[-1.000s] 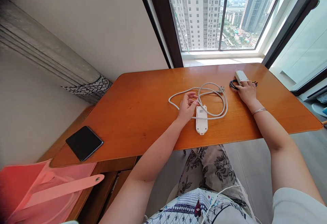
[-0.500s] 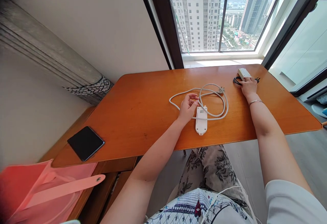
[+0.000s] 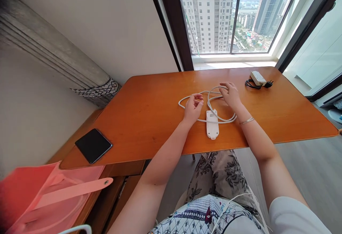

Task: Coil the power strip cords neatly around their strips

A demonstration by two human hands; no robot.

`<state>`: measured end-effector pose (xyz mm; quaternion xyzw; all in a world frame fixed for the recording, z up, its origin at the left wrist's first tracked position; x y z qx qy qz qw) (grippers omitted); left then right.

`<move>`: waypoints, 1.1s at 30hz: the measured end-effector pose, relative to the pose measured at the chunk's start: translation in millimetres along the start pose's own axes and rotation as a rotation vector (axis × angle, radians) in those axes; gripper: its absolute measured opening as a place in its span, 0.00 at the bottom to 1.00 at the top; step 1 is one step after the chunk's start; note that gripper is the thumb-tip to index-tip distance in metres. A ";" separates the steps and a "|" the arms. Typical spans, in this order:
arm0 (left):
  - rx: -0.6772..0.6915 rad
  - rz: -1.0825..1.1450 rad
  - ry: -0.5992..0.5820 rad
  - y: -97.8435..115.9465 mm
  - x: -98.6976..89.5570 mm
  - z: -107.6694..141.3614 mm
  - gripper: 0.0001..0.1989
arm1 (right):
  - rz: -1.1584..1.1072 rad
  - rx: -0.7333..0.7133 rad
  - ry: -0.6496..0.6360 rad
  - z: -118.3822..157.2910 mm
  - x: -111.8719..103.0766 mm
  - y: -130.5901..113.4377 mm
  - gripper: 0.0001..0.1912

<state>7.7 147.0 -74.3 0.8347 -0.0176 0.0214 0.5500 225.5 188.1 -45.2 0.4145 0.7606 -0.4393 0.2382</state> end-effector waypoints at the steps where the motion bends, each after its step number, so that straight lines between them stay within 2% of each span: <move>1: 0.011 -0.030 -0.005 1.2 -0.9 -0.7 0.09 | 0.005 -0.023 -0.001 3.5 0.2 -5.3 0.19; 4: 0.035 -0.157 -0.106 6.0 6.6 1.9 0.06 | 0.031 -0.034 0.001 12.6 -1.3 -2.5 0.20; 9: 0.049 -0.365 -0.389 13.5 30.3 16.7 0.05 | 0.065 0.113 -0.015 14.7 -2.4 35.3 0.25; 12: 0.106 -0.418 -0.527 21.2 38.1 23.5 0.10 | 0.045 0.194 -0.094 15.1 5.4 49.1 0.25; 15: 0.148 -0.382 -0.708 27.5 45.3 31.3 0.18 | 0.030 0.203 -0.187 18.0 15.5 48.9 0.22; 17: 0.156 -0.370 -0.786 29.7 47.3 35.1 0.21 | 0.018 0.197 -0.199 19.0 17.8 45.7 0.18; 20: 0.141 -0.389 -0.810 29.6 47.1 36.5 0.21 | -0.126 0.242 -0.121 17.4 12.0 44.5 0.11; 24: 0.124 -0.410 -0.773 28.4 44.2 34.0 0.05 | -0.497 0.373 -0.015 16.2 1.6 49.1 0.09; 26: 0.116 -0.454 -0.729 28.0 39.5 29.9 0.02 | -0.705 0.449 -0.032 17.2 1.8 50.4 0.09; 30: 0.091 -0.551 -0.649 29.5 26.9 21.0 0.04 | -1.133 0.630 -0.108 20.6 8.3 48.1 0.06; 33: 0.059 -0.592 -0.655 29.5 23.3 19.5 0.09 | -1.397 0.715 -0.168 21.4 12.3 39.1 0.06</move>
Point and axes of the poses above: each hand's wrist, its own z-axis away from the middle knuckle, its own x-axis out of the palm, y = z × x, the point moved 8 cm from there along -z, towards the middle knuckle, and after that the axes turned 14 degrees about z, right-handed, at the moved point
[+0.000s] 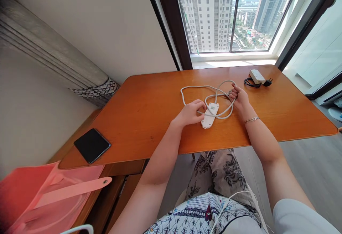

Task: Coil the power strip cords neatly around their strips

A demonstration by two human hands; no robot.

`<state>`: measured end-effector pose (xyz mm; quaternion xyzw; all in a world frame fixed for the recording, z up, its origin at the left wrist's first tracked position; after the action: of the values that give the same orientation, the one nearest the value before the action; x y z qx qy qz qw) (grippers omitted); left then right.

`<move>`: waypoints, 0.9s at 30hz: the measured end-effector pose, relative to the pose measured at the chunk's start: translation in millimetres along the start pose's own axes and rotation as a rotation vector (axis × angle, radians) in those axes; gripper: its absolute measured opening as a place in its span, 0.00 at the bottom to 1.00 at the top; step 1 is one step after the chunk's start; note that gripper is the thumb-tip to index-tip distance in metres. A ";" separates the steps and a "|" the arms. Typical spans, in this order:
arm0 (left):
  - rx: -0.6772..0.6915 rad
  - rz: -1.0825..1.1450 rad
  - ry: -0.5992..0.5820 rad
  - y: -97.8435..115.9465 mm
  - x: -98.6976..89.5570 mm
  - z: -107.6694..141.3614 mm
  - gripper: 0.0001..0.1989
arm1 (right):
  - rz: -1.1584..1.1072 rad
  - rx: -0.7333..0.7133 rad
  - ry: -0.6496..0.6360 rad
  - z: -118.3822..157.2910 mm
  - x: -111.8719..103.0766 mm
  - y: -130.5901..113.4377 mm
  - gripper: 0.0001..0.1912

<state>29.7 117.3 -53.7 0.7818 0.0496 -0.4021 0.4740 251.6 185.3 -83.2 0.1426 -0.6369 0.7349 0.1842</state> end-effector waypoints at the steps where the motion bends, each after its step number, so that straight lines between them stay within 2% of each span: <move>1: -0.011 -0.010 -0.014 -0.2 0.8 0.1 0.11 | -0.054 0.003 -0.020 1.0 3.5 -1.1 0.08; 6: -0.030 -0.038 -0.050 1.1 7.3 -1.2 0.15 | -0.138 -0.087 -0.016 5.4 12.4 -6.3 0.13; 12: -0.024 -0.063 0.015 0.5 4.8 -1.6 0.21 | -0.018 -0.200 0.047 0.8 3.1 -2.0 0.07; 14: -0.018 -0.066 0.029 0.7 4.4 -1.1 0.22 | 0.034 -0.312 0.100 0.9 -5.2 -9.4 0.08; 17: -0.027 -0.071 0.004 -0.1 7.6 -1.0 0.18 | 0.173 -0.525 0.134 8.0 -9.2 -28.7 0.12; 20: -0.031 -0.074 -0.021 0.1 10.6 -1.8 0.16 | 0.300 -0.722 0.102 21.8 -1.0 -47.0 0.14; 22: -0.047 -0.088 -0.043 -0.9 13.0 -2.4 0.18 | 0.358 -0.854 0.104 34.0 5.1 -55.7 0.14; 27: -0.128 -0.135 -0.171 -8.2 25.4 -1.7 0.23 | 0.568 -1.109 0.216 61.2 15.5 -58.9 0.20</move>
<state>44.1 115.3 -76.2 0.7078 0.0870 -0.4941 0.4972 262.8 133.3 -15.2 -0.2238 -0.9139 0.3260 0.0918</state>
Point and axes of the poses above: each hand's wrist, its own z-axis away from the middle knuckle, its own x-axis out of the palm, y = z × x, the point moved 8 cm from there along -z, towards the middle knuckle, and after that the axes turned 14 degrees about z, right-handed, at the moved point
